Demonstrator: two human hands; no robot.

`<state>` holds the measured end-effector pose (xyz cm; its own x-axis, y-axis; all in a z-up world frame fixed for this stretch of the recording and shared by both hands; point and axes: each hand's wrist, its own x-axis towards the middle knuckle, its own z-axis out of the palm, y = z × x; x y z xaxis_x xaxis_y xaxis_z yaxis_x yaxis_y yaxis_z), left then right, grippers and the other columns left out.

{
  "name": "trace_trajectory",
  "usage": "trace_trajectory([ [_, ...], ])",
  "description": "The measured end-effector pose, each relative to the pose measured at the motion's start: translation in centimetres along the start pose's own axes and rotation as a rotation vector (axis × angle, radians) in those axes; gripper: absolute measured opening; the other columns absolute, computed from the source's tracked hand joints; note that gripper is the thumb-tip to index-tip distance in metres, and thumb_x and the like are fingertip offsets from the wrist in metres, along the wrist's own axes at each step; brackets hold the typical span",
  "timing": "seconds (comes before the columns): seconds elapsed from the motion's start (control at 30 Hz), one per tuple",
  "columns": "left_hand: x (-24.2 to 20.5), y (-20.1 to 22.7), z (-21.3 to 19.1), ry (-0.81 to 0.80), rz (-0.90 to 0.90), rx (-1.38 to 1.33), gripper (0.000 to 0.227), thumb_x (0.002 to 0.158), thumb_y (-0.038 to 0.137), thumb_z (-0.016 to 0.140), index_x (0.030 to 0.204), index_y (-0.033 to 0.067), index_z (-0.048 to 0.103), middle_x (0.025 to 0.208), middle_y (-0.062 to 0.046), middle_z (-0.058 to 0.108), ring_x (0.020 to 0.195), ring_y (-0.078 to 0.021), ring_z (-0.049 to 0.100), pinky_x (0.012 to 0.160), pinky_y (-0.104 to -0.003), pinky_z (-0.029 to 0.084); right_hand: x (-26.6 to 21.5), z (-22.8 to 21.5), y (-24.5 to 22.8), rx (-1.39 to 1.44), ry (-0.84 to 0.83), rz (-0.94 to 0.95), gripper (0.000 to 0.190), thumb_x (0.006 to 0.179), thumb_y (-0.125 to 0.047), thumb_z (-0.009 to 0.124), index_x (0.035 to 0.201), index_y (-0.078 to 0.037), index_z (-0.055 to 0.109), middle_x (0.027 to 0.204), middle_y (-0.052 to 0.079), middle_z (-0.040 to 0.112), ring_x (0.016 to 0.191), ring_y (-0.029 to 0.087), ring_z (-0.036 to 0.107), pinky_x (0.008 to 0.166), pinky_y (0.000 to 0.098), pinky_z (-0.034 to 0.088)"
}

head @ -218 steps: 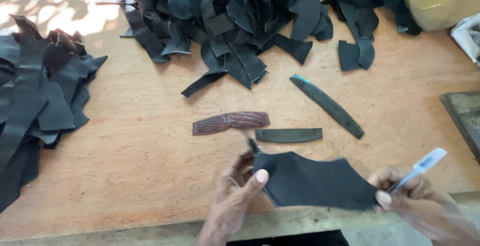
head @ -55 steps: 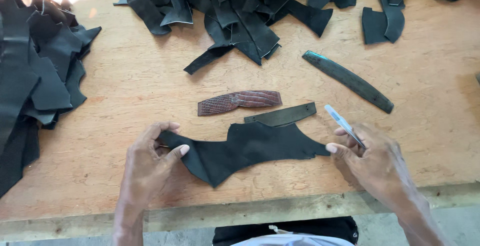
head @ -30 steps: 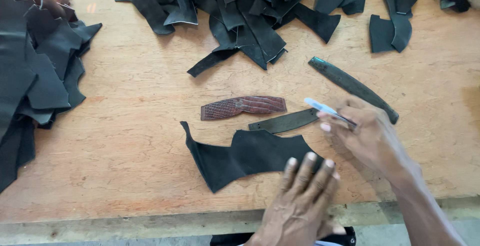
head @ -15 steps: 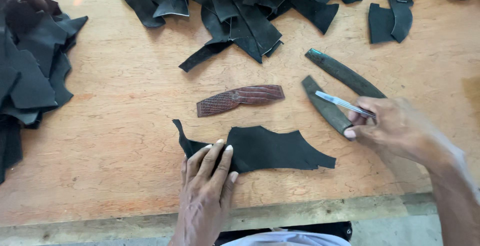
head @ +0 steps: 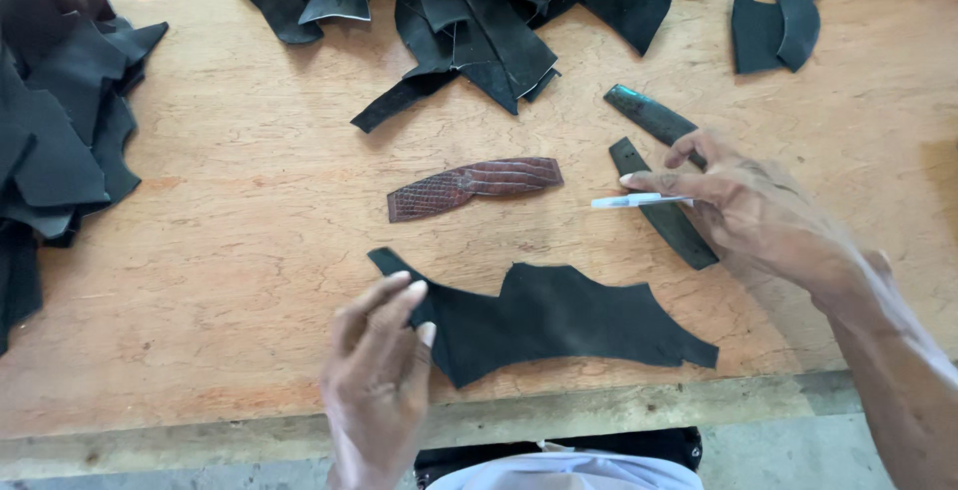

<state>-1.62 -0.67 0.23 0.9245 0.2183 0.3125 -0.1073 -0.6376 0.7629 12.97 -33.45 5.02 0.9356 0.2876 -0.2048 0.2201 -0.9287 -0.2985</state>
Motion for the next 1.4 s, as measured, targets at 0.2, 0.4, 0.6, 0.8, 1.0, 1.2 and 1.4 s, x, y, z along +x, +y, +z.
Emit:
trace_trajectory([
  [0.2, 2.1, -0.6, -2.3, -0.101, -0.349, -0.403, 0.063, 0.077, -0.005, 0.073, 0.135, 0.0138, 0.055, 0.124, -0.011, 0.057, 0.087, -0.0112, 0.068, 0.065, -0.020, 0.065, 0.9, -1.3, -0.2, -0.044, -0.011, -0.059, 0.028, 0.096, -0.015, 0.063, 0.122, -0.019, 0.075, 0.125, 0.001, 0.061, 0.093, 0.016, 0.071, 0.091, 0.0354, 0.054],
  [0.4, 2.5, -0.4, -2.5, -0.168, -0.304, -0.388, 0.057, 0.080, -0.008, 0.072, 0.134, 0.0070, 0.064, 0.118, -0.009, 0.064, 0.077, -0.0091, 0.065, 0.055, -0.018, 0.058, 1.4, -2.5, 0.5, -0.047, -0.134, 0.114, 0.051, 0.075, -0.022, 0.088, 0.122, -0.012, 0.071, 0.116, 0.003, 0.063, 0.099, 0.024, 0.066, 0.086, 0.0420, 0.054],
  [0.6, 1.5, -1.3, -2.7, -0.080, -0.353, -0.148, 0.049, 0.084, -0.005, 0.073, 0.131, 0.0072, 0.069, 0.120, -0.006, 0.066, 0.060, -0.0102, 0.052, 0.047, -0.022, 0.040, 1.2, -3.2, 1.6, -0.075, -0.151, 0.171, 0.043, 0.078, -0.023, 0.086, 0.115, -0.007, 0.071, 0.107, 0.007, 0.068, 0.097, 0.026, 0.066, 0.082, 0.0426, 0.054],
  [0.8, 1.3, -2.7, -2.1, -0.035, -0.204, -0.357, 0.046, 0.085, -0.003, 0.071, 0.130, -0.0008, 0.066, 0.125, -0.011, 0.063, 0.090, -0.0116, 0.072, 0.068, -0.021, 0.057, 1.2, -3.4, 3.8, 0.101, -0.061, 0.081, 0.044, 0.069, -0.026, 0.091, 0.106, -0.007, 0.075, 0.102, 0.006, 0.071, 0.094, 0.025, 0.068, 0.081, 0.0426, 0.054],
  [1.0, 1.7, -2.7, -2.2, -0.033, -0.230, -0.336, 0.041, 0.088, -0.002, 0.067, 0.129, 0.0004, 0.067, 0.120, -0.008, 0.064, 0.096, -0.0096, 0.070, 0.074, -0.021, 0.060, 1.5, -3.5, 1.9, 0.115, 0.031, 0.247, 0.033, 0.081, -0.033, 0.085, 0.105, -0.011, 0.080, 0.097, 0.008, 0.070, 0.088, 0.028, 0.067, 0.080, 0.0457, 0.052],
  [1.2, 1.5, -1.8, -2.7, -0.024, -0.249, -0.187, 0.042, 0.089, 0.002, 0.072, 0.130, 0.0098, 0.072, 0.106, 0.000, 0.066, 0.070, -0.0052, 0.050, 0.056, -0.019, 0.041, 5.0, 1.6, -4.2, 0.130, 0.273, -0.340, 0.043, 0.084, -0.032, 0.081, 0.117, -0.006, 0.074, 0.108, 0.015, 0.067, 0.092, 0.029, 0.066, 0.079, 0.0430, 0.053],
  [1.4, 1.5, -1.2, -2.8, 0.011, -0.211, -0.169, 0.042, 0.088, 0.003, 0.073, 0.130, 0.0103, 0.071, 0.110, 0.000, 0.067, 0.069, -0.0022, 0.055, 0.053, -0.019, 0.042, 8.2, 2.9, -6.1, 0.139, 0.271, -0.406, 0.044, 0.082, -0.030, 0.084, 0.105, 0.004, 0.067, 0.096, 0.018, 0.069, 0.085, 0.033, 0.067, 0.073, 0.0434, 0.053],
])
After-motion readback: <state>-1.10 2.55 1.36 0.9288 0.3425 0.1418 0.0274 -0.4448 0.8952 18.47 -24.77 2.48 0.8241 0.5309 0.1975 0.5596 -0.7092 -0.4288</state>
